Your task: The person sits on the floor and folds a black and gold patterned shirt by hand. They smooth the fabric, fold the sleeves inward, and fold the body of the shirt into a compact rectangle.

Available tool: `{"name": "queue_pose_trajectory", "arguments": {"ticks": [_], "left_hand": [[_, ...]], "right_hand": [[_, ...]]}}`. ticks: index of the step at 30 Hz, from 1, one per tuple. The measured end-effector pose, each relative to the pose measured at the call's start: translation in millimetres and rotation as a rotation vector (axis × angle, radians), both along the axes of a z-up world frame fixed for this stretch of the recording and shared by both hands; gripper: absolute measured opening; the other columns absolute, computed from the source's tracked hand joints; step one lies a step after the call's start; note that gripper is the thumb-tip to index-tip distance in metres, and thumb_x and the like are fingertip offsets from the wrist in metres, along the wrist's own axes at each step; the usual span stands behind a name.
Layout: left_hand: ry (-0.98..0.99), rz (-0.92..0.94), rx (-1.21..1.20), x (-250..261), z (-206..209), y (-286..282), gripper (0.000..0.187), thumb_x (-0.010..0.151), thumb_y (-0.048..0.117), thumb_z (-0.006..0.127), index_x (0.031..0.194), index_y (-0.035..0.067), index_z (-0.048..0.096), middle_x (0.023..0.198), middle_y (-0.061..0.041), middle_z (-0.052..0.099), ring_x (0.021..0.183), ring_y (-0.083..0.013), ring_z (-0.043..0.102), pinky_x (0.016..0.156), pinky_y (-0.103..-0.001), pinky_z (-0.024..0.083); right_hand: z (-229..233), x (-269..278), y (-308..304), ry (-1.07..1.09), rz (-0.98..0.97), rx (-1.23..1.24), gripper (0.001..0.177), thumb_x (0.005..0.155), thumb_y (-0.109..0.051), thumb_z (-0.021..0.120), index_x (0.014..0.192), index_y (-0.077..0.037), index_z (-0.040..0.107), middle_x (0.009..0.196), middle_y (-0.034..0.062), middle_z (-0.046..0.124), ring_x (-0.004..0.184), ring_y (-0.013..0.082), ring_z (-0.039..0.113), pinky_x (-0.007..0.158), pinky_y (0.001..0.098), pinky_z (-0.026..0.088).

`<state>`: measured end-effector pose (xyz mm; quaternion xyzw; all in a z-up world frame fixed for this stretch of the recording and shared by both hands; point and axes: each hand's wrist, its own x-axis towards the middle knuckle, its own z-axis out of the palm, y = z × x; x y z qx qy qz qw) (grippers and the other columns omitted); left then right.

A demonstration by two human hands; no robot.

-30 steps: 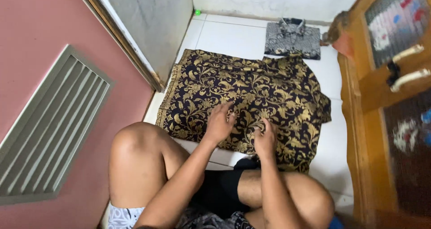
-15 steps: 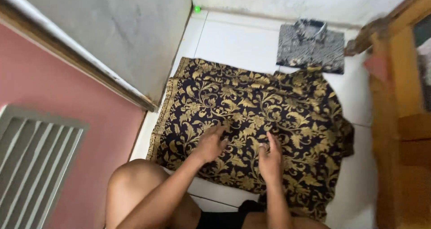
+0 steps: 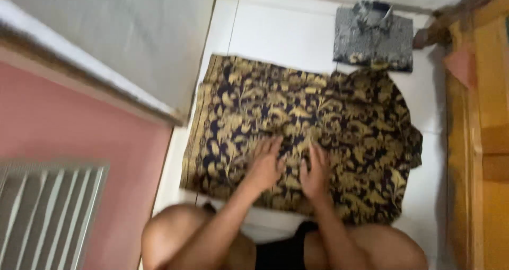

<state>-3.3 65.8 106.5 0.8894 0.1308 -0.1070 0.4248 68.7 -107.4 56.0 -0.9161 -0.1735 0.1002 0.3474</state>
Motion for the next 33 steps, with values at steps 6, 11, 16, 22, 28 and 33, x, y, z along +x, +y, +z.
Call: {"name": "queue_pose_trajectory", "arguments": {"ticks": [6, 11, 16, 22, 28, 33], "left_hand": [[-0.117, 0.079, 0.186, -17.9, -8.2, -10.8, 0.06, 0.1, 0.03, 0.052, 0.156, 0.013, 0.038, 0.152, -0.018, 0.047, 0.145, -0.0433, 0.036, 0.113, -0.063, 0.035], [-0.045, 0.027, 0.205, -44.1, -54.9, -19.8, 0.059, 0.103, 0.031, 0.049, 0.157, 0.012, 0.034, 0.155, -0.019, 0.041, 0.147, -0.0447, 0.033, 0.114, -0.066, 0.033], [0.106, 0.048, 0.228, -83.9, -65.3, -20.8, 0.063, 0.103, 0.035, 0.045, 0.16, 0.015, 0.026, 0.156, -0.017, 0.038, 0.146, -0.0431, 0.031, 0.113, -0.064, 0.034], [0.005, 0.138, 0.285, -120.2, -34.0, -37.2, 0.058, 0.1, 0.033, 0.052, 0.155, 0.02, 0.038, 0.151, -0.017, 0.046, 0.144, -0.0436, 0.039, 0.111, -0.063, 0.038], [-0.122, 0.162, 0.219, -148.3, 19.5, -47.7, 0.057, 0.102, 0.03, 0.048, 0.156, 0.018, 0.038, 0.152, -0.018, 0.046, 0.143, -0.0424, 0.04, 0.111, -0.062, 0.038], [-0.067, 0.19, 0.191, -144.5, -51.3, -30.8, 0.058, 0.1, 0.021, 0.053, 0.155, 0.01, 0.039, 0.155, -0.021, 0.045, 0.14, -0.0429, 0.044, 0.108, -0.06, 0.043]], "right_hand": [[17.7, -38.3, -30.6, -0.211, 0.019, 0.003, 0.059, 0.101, -0.009, 0.056, 0.157, -0.003, 0.04, 0.154, 0.0294, 0.04, 0.143, 0.049, 0.037, 0.114, 0.0632, 0.034], [22.8, -53.3, -43.3, -0.182, 0.049, -0.018, 0.059, 0.105, -0.02, 0.051, 0.16, -0.004, 0.035, 0.158, 0.0284, 0.036, 0.147, 0.0491, 0.03, 0.116, 0.0651, 0.029], [-4.1, -57.1, -56.5, -0.266, 0.091, -0.097, 0.063, 0.1, -0.025, 0.056, 0.156, -0.001, 0.042, 0.155, 0.0297, 0.042, 0.145, 0.0479, 0.037, 0.117, 0.0608, 0.033], [53.0, -111.0, -47.0, -0.003, 0.08, -0.03, 0.06, 0.105, -0.03, 0.049, 0.156, -0.002, 0.04, 0.16, 0.0266, 0.034, 0.151, 0.0445, 0.027, 0.121, 0.0576, 0.027], [-12.5, -113.3, -54.4, -0.148, 0.208, 0.003, 0.06, 0.099, -0.019, 0.056, 0.156, -0.007, 0.044, 0.156, 0.0261, 0.04, 0.145, 0.0463, 0.037, 0.117, 0.0576, 0.034], [-46.2, -94.9, -70.7, -0.154, 0.137, -0.091, 0.066, 0.094, -0.024, 0.059, 0.157, -0.013, 0.044, 0.157, 0.0228, 0.04, 0.148, 0.0417, 0.036, 0.115, 0.0585, 0.036]]}}
